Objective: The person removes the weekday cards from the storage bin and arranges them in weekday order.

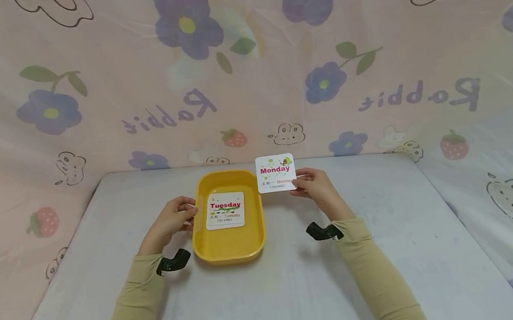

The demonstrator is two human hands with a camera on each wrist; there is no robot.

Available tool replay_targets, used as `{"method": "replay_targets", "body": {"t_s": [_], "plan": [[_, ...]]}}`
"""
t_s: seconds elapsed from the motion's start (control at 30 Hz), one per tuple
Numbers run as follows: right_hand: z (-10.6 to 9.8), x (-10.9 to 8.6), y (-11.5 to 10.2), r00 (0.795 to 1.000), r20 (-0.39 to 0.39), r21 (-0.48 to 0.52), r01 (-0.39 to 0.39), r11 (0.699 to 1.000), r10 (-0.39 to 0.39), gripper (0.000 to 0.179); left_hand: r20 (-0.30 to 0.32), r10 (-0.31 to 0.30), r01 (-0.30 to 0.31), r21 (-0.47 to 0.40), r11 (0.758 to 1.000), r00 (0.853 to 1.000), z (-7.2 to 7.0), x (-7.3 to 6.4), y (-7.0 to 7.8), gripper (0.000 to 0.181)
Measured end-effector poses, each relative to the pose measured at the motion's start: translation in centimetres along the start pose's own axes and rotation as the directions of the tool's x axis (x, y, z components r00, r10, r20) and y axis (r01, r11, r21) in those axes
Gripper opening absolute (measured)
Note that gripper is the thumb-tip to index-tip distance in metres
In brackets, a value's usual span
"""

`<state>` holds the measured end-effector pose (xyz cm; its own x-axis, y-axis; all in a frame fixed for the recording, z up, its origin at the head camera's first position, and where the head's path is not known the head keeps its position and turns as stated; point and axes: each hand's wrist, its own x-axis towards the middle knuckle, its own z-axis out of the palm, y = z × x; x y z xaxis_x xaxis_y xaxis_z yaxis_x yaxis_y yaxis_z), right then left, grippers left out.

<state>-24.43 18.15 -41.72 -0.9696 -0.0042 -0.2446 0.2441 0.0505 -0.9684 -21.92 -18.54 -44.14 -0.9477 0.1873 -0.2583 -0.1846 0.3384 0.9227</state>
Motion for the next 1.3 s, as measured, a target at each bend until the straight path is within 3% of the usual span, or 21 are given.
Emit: {"method": "replay_targets", "body": {"t_s": [0.23, 0.43, 0.73, 1.3], "plan": [[-2.2, 0.3, 0.9, 1.000, -0.004, 0.024, -0.028, 0.999, 0.028, 0.041, -0.017, 0.000, 0.000, -0.002, 1.000, 1.000, 0.1, 0.2, -0.1, 0.033], [-2.8, 0.8, 1.7, 0.999, -0.017, 0.024, -0.044, 0.999, 0.044, 0.042, -0.034, 0.002, -0.001, 0.008, 1.000, 0.999, 0.1, 0.2, 0.1, 0.033], [-2.4, 1.9, 3.5, 0.994, -0.032, 0.014, -0.103, 0.995, 0.103, 0.042, -0.052, 0.021, -0.020, 0.022, 1.000, 0.998, 0.2, 0.4, 0.2, 0.031], [-1.2, 3.6, 4.6, 0.987, -0.069, 0.025, -0.143, 0.989, 0.144, 0.043, -0.053, 0.031, -0.030, 0.033, 0.999, 0.998, -0.2, 1.4, 0.1, 0.033]]}}
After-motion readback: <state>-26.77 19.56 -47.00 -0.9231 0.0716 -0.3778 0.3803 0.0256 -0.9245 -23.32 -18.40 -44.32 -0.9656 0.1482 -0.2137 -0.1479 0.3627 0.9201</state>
